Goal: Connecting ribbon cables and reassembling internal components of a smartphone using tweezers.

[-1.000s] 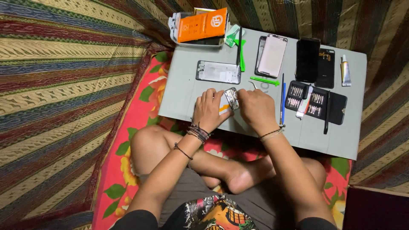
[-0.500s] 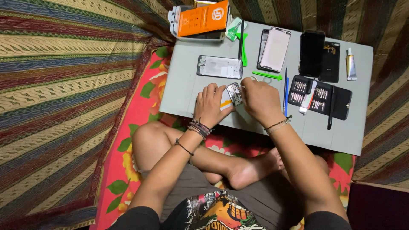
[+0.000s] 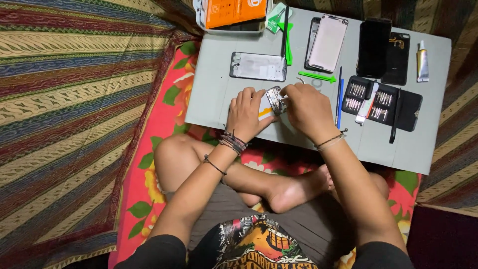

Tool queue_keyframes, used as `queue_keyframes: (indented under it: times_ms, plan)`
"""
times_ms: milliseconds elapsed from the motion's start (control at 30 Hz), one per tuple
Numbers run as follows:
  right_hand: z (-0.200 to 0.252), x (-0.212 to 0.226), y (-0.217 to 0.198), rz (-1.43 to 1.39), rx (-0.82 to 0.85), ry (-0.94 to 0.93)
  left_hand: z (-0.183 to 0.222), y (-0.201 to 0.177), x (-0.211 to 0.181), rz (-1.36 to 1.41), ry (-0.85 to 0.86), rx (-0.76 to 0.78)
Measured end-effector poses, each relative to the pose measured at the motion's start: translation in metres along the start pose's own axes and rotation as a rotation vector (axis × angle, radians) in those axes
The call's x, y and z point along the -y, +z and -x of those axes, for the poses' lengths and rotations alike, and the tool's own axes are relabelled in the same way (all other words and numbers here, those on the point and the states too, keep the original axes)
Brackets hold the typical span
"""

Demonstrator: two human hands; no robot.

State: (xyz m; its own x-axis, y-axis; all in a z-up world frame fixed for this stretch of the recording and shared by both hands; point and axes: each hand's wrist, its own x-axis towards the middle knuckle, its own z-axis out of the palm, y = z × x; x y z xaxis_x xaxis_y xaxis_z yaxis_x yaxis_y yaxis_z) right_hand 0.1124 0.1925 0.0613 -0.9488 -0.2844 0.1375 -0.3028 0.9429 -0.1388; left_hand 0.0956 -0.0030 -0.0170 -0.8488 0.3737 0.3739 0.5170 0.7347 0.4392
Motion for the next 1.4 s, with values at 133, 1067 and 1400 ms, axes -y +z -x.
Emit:
queue_keyframes:
  times_ms: [133,1067,1400]
  plan:
    - [0.019,-0.007,0.016,-0.456,-0.303,0.130,0.000,0.003,0.001,0.004,0.020,-0.031]
    - [0.031,0.001,0.090,-1.059,-0.763,0.521,-0.003,0.005,0.010,0.025,0.047,0.013]
    - [0.032,0.003,0.087,-1.067,-0.758,0.531,-0.002,0.007,0.012,0.023,0.060,-0.010]
